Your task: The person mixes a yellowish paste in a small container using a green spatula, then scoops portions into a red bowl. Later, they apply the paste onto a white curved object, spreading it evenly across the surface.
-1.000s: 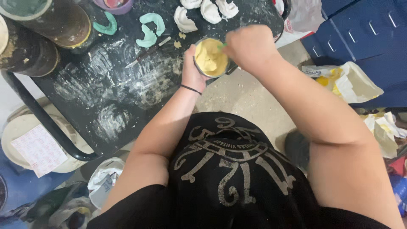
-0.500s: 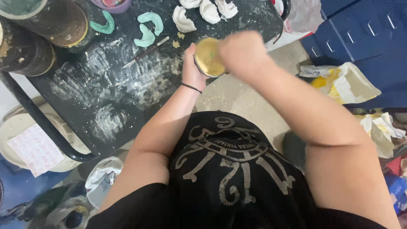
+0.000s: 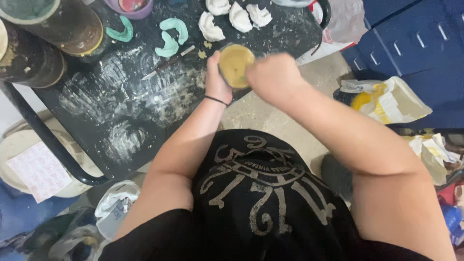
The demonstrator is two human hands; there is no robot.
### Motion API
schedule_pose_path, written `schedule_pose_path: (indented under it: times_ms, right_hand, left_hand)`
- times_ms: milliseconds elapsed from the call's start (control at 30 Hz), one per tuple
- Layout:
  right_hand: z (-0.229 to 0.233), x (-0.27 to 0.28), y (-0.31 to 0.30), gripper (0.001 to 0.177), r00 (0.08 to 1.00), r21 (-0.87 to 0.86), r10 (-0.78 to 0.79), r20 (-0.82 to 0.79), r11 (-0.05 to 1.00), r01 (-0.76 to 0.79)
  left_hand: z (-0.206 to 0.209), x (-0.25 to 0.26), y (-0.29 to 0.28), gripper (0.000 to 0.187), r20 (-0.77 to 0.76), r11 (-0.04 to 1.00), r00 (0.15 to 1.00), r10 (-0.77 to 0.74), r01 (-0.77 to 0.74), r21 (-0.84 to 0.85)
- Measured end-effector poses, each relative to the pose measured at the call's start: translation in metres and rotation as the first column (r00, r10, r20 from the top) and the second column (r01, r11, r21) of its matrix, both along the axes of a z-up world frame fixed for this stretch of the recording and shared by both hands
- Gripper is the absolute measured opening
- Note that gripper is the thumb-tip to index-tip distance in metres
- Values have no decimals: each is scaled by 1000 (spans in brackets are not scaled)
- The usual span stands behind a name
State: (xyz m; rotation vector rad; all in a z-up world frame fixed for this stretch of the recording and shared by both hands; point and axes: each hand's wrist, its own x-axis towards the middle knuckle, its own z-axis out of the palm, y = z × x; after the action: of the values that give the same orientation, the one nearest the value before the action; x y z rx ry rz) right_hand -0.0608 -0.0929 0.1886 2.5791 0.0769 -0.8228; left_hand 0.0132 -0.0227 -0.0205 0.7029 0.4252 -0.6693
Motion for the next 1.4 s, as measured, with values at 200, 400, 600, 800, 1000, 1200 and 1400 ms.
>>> schedule_pose_path:
  times_ms: [200,400,600,800,1000,1200,1400]
  right_hand:
    - [-1,5,-20,28,987,-55,-160,-27,986,158]
    - [-73,16,-71,39,875,-24,-5,485,1000,19]
    - [-18,7,-16,21,992,11,3,125,1000,-5]
    - [-9,-8,-13,11,991,72,-135,-19,988,136]
    - [-37,6,-51,69,948,0,-184,260,982,191]
    - [-81,7,-60,31,873,27,-44,486,999,35]
    - [-63,-49,-83,46,692,57,137,709,967,-249]
  left_hand:
    - [-3,-4,8,54,6,998,999,-41,41,-47]
    - [14,-14,5,60,51,986,987,-151,154,-60]
    - [24,-11,2,49,87,992,989,-121,123,-25]
    - [-10,-6,8,56,144,996,989,-23,34,-77]
    - [19,-9,11,67,135,986,978,-160,164,-17]
    - [28,-16,2,52,44,999,998,-49,48,14]
    - [23,2,20,67,56,998,997,-53,54,-12]
